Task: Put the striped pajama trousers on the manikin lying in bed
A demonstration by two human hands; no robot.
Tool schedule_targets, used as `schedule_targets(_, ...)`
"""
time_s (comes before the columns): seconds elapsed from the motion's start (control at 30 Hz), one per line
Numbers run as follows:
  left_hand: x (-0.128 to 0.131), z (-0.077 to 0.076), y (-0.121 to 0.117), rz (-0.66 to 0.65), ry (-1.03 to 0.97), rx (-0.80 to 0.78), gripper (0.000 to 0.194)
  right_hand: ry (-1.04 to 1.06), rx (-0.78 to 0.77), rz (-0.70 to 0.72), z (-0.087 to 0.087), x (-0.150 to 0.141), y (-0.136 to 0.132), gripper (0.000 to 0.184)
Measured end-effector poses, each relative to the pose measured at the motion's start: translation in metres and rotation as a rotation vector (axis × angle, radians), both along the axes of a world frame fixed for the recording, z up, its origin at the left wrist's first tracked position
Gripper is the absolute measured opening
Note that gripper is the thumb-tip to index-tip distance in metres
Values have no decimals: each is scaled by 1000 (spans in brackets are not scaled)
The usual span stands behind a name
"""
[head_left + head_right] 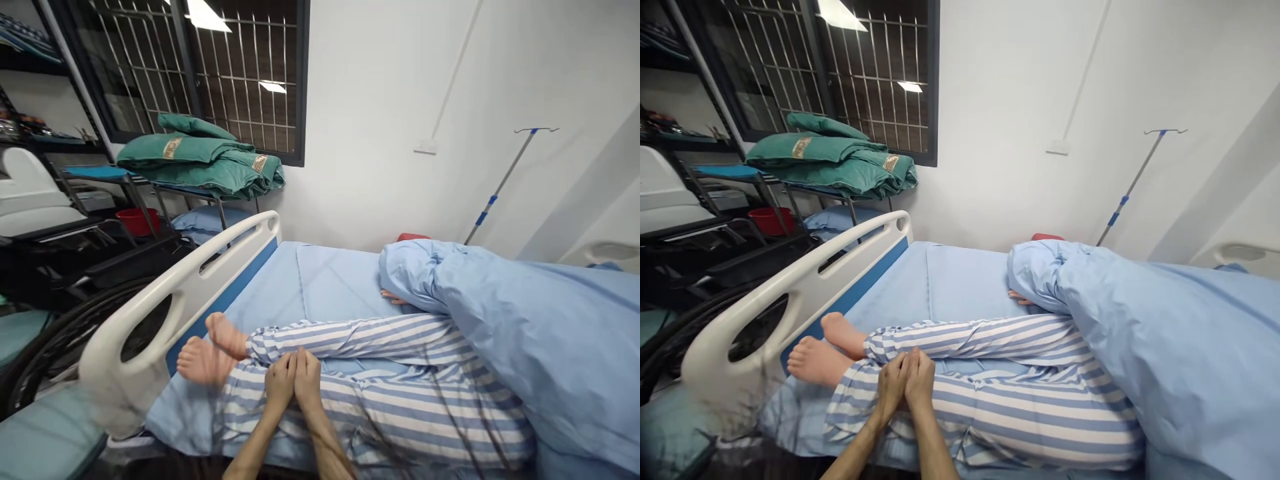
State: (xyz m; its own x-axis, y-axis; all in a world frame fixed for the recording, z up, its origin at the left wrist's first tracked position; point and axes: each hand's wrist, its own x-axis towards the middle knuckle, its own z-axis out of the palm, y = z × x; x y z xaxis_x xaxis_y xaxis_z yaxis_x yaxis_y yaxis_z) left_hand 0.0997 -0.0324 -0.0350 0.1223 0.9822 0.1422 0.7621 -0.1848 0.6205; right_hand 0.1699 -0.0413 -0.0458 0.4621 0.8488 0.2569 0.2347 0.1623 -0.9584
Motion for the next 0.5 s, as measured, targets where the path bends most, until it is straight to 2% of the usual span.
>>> schedule_targets(0.13,1,1,-2,39,44,46,35,-60,33,40,19,8,-12,51)
schedule_targets(0.3,4,-3,-3,52,92,102,29,-170,68,116,74,20,-40,41)
schedule_targets(0.37,5,-4,-4,51,99,136,28,-206,90,132,88,22,-47,40)
schedule_targets(0.43,5,-5,-4,48,102,160,27,-232,102,127,88,24,-47,39)
schedule_targets(0.5,4,-7,-4,54,98,164,28,-249,80,106,71,25,-43,40)
